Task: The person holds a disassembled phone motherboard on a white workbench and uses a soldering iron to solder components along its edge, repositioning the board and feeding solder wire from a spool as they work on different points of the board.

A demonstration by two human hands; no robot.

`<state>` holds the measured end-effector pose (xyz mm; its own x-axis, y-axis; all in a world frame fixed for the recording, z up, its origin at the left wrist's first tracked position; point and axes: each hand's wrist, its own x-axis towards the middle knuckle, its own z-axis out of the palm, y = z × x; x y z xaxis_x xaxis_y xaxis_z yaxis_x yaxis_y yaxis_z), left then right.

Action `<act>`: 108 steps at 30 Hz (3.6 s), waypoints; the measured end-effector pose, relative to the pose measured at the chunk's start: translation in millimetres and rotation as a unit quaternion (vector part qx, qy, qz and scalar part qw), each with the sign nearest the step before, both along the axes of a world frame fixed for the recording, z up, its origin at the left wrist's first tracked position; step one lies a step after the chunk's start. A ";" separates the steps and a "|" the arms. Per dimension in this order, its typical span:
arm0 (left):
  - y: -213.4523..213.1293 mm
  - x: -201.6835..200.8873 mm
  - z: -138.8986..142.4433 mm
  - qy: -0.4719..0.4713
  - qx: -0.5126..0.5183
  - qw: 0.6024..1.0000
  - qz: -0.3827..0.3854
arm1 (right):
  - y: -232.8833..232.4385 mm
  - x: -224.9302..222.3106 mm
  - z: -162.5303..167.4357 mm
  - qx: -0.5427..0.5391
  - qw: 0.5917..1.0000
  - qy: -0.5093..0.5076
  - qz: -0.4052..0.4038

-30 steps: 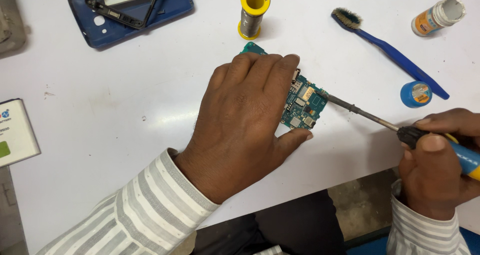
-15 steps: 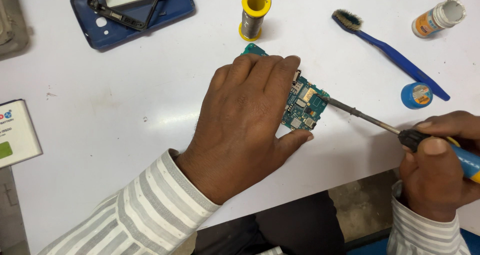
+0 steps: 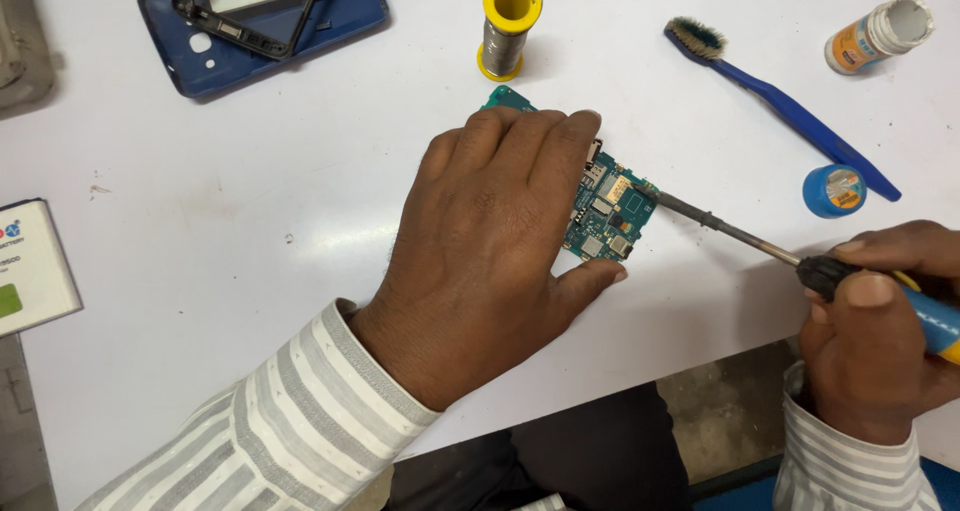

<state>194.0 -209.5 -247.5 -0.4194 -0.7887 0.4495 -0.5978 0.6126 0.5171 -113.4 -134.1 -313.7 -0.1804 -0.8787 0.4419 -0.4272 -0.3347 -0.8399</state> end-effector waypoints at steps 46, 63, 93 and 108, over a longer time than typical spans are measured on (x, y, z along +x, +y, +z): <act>6.5 -4.0 11.1 -0.007 -0.035 0.998 0.045 | 4.2 -13.1 0.9 -0.011 0.998 -0.065 -0.004; 2.2 -7.3 16.6 0.063 0.001 0.994 -0.090 | 0.8 -32.5 -17.7 -0.031 0.996 -0.044 -0.064; -0.1 -3.3 -4.3 -0.011 -0.001 0.997 -0.081 | -1.5 -46.4 -51.4 -0.053 0.991 -0.108 -0.066; -1.0 -4.7 2.1 0.003 0.012 0.998 -0.069 | 0.1 -51.3 -49.3 -0.049 0.992 -0.096 -0.064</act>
<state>189.3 -210.6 -245.4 -0.5225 -0.7338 0.4341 -0.5054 0.6766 0.5355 -164.7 -134.0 -363.0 -0.3774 -0.7974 0.4708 -0.3069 -0.3720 -0.8761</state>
